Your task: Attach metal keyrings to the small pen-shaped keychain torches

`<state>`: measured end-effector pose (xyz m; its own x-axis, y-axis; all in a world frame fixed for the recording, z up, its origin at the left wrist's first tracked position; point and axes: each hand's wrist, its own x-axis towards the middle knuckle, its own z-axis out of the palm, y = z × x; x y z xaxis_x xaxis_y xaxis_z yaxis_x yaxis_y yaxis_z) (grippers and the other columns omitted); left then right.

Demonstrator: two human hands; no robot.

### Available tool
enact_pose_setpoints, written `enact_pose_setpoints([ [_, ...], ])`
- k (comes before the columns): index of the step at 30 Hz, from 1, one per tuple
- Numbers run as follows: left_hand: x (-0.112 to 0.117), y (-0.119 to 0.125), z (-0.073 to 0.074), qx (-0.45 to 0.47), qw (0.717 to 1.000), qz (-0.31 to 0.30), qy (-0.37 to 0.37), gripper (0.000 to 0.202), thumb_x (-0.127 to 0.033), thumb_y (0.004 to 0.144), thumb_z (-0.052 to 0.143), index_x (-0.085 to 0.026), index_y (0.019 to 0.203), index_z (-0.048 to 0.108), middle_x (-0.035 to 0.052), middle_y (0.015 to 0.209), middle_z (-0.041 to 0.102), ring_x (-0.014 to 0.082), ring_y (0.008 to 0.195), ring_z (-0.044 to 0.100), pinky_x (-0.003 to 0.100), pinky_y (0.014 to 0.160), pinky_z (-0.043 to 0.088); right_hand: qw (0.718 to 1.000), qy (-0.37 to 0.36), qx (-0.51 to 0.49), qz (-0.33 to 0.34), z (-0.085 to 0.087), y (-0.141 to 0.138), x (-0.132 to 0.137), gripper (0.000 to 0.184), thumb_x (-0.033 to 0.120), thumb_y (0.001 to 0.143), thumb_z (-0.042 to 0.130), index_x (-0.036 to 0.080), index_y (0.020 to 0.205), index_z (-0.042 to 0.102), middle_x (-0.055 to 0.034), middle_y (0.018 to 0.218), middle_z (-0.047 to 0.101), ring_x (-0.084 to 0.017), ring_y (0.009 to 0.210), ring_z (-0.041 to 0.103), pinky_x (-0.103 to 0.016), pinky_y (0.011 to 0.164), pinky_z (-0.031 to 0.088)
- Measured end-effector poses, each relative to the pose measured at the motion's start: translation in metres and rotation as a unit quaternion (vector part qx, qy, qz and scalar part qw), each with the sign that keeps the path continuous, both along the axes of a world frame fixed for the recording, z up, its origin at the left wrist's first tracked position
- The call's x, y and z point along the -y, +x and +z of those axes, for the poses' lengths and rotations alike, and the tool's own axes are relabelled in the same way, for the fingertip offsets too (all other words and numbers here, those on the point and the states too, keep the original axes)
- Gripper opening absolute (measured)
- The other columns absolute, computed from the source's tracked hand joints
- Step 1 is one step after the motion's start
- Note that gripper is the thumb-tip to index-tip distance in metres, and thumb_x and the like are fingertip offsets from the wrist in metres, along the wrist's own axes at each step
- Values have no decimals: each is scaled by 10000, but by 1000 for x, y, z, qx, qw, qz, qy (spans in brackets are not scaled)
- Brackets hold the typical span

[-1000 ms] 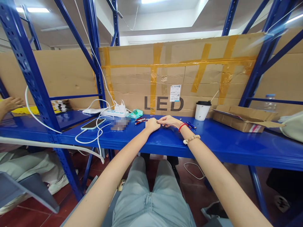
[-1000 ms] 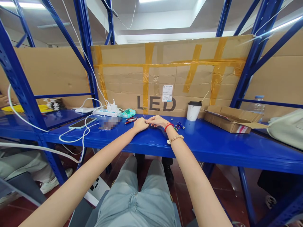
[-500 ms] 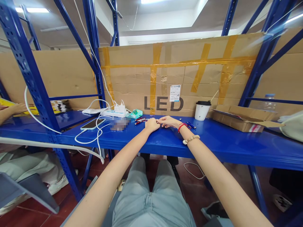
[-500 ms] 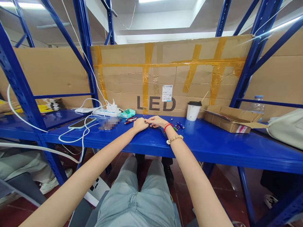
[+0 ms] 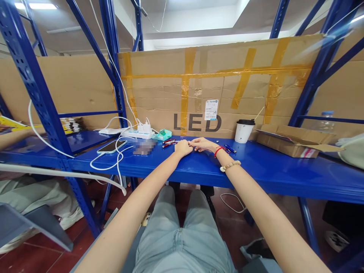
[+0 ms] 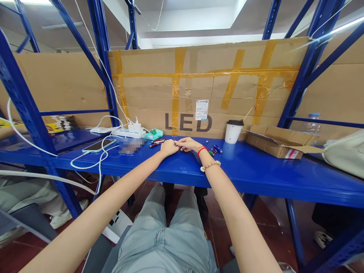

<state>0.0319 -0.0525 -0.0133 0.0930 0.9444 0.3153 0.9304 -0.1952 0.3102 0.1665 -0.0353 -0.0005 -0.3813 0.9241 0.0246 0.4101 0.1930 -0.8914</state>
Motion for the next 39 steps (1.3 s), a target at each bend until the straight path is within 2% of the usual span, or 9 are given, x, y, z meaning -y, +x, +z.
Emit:
enact_pose_setpoints([
  [4,-1,0,-1,-1,1000,-8,1,404,-477,773,487,-183,980,671,125,1038,667,243,981,617,279,782,482,1000,-1,6,-8,0,0,1,353,491,653,706,168,784,648,3,687,606,-31,531,510,-106,433,365],
  [13,1,-1,0,-5,1000,-19,8,361,-403,779,473,-180,985,668,113,1043,667,254,980,614,301,785,487,1000,2,-4,-1,0,-1,4,336,477,677,692,155,727,613,16,636,559,-33,531,488,-125,419,320],
  [18,5,-2,2,-2,999,-32,6,393,-452,789,457,-189,997,662,102,1063,661,247,983,611,303,797,483,1000,14,6,3,-1,-2,3,362,497,678,681,147,727,604,18,605,531,-33,514,472,-130,409,304],
  [25,5,-3,2,-3,999,-43,2,445,-520,796,445,-200,1021,657,91,1067,661,230,1003,601,286,835,465,999,25,32,-3,0,-3,2,374,525,694,656,157,737,609,10,592,542,-38,504,480,-130,415,320],
  [32,-5,-1,-2,-23,999,-25,7,411,-476,778,475,-185,1001,661,108,1045,665,240,976,614,285,797,483,999,23,35,-11,2,-4,8,412,551,711,627,142,737,582,-1,601,557,-32,493,492,-117,406,336],
  [39,-2,0,0,-35,999,-31,15,389,-443,776,467,-190,990,672,111,1036,671,248,961,623,295,778,495,1000,12,23,10,4,-3,8,385,516,731,627,141,697,546,20,537,520,-33,459,476,-126,418,377],
])
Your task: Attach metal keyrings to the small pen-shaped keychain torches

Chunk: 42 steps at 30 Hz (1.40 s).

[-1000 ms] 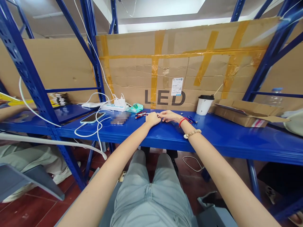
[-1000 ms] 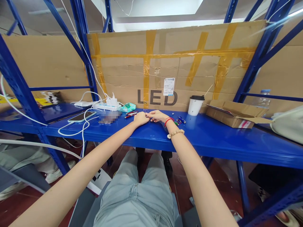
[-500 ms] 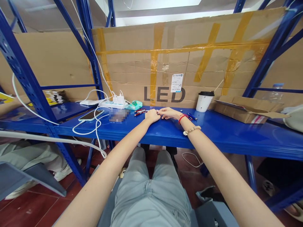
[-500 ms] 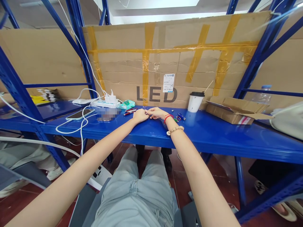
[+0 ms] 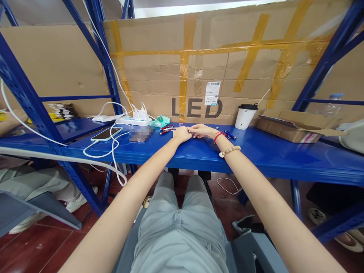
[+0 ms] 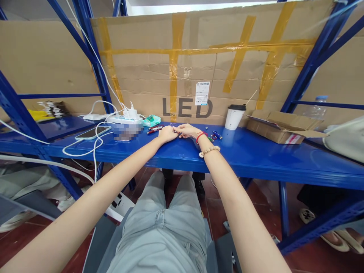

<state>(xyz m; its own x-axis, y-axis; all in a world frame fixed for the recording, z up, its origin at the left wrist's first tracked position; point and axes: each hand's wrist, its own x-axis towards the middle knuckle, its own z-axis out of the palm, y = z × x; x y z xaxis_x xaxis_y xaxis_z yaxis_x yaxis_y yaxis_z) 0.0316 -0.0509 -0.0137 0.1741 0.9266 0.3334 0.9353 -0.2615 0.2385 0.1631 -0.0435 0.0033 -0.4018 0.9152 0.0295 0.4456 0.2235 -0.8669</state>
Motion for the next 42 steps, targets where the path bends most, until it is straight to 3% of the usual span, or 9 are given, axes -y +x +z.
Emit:
enact_pose_setpoints([
  [10,2,1,2,-7,1000,4,-4,385,-430,780,473,-196,1019,663,111,1050,667,247,968,624,292,776,495,998,48,31,-15,-1,2,0,370,498,760,606,129,746,580,-13,578,558,-53,502,516,-137,451,391],
  [25,-4,1,-2,-33,999,-11,3,424,-483,767,479,-205,1034,657,101,1046,669,250,969,621,296,785,495,998,42,55,-4,-5,3,-7,366,499,757,601,138,823,603,-25,570,572,-79,512,507,-170,492,418],
  [42,-5,2,-1,-59,998,-23,7,433,-496,783,446,-211,1035,653,90,1059,666,248,969,618,294,794,487,1000,9,22,9,-1,2,-3,362,470,765,616,147,658,494,17,573,498,-32,495,459,-126,433,369],
])
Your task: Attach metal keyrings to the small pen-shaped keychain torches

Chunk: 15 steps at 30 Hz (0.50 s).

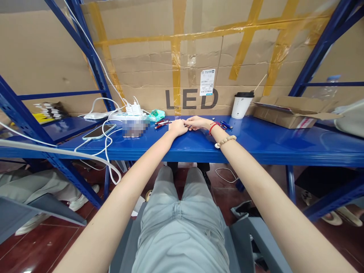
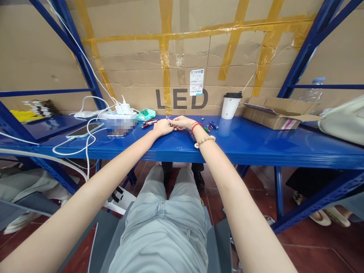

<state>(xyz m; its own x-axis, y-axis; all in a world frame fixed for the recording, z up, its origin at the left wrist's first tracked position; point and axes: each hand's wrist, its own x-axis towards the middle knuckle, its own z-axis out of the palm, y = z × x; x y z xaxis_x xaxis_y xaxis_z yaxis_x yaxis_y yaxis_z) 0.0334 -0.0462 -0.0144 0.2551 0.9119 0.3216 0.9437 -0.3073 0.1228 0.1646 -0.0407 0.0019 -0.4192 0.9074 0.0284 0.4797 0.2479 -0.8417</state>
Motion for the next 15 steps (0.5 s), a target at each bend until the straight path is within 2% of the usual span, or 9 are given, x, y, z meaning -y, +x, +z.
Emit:
enact_pose_setpoints([
  [4,-1,0,0,3,1000,8,1,434,-487,779,459,-208,1050,653,97,1050,669,247,967,619,288,793,486,1000,-1,15,-8,1,-2,0,359,472,809,557,145,670,504,28,526,467,-27,436,408,-140,404,336],
  [8,1,1,0,2,1000,-3,5,425,-486,779,470,-219,1052,657,86,1062,666,244,983,613,286,810,481,999,17,29,-7,2,-2,1,368,475,796,572,145,651,501,38,502,449,-26,413,378,-150,391,321],
  [15,2,1,1,4,1000,-5,4,428,-495,778,479,-252,1088,646,61,1086,658,238,1016,596,279,833,464,997,45,50,-35,7,1,7,336,477,772,608,146,730,572,10,525,523,-77,506,491,-172,452,376],
])
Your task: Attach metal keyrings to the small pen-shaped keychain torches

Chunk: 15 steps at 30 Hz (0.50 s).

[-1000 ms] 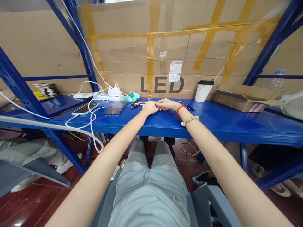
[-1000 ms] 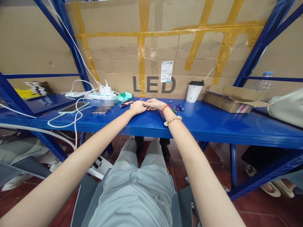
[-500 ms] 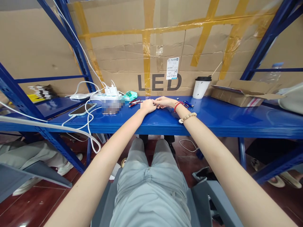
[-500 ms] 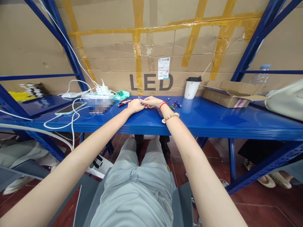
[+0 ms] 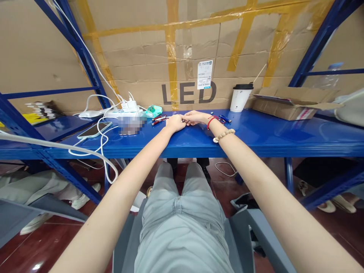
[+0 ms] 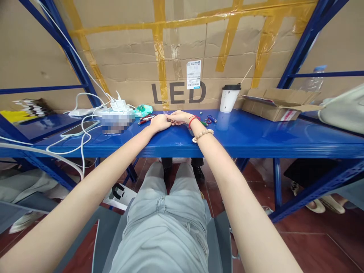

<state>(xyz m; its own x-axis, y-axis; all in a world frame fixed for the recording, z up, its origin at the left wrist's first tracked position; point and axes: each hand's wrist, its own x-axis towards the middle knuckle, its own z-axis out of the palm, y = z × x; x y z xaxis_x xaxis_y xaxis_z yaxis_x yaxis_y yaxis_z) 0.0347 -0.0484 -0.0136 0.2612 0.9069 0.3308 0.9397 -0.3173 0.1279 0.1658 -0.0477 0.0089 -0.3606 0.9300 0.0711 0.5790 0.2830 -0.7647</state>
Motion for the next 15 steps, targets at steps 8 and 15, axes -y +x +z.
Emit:
enact_pose_setpoints([
  [8,-2,1,-1,-14,1000,9,6,399,-480,772,490,-249,1049,660,68,1080,659,246,999,601,281,826,463,999,-35,-20,-6,-3,-5,-2,322,421,840,542,150,673,498,23,536,478,-39,470,448,-140,432,366],
  [15,-5,2,-1,-19,1000,10,11,420,-465,784,471,-222,1076,652,88,1082,658,255,1009,598,290,823,470,998,-61,-28,-15,1,-5,6,343,348,887,487,152,608,443,19,521,459,-25,446,427,-107,369,313],
])
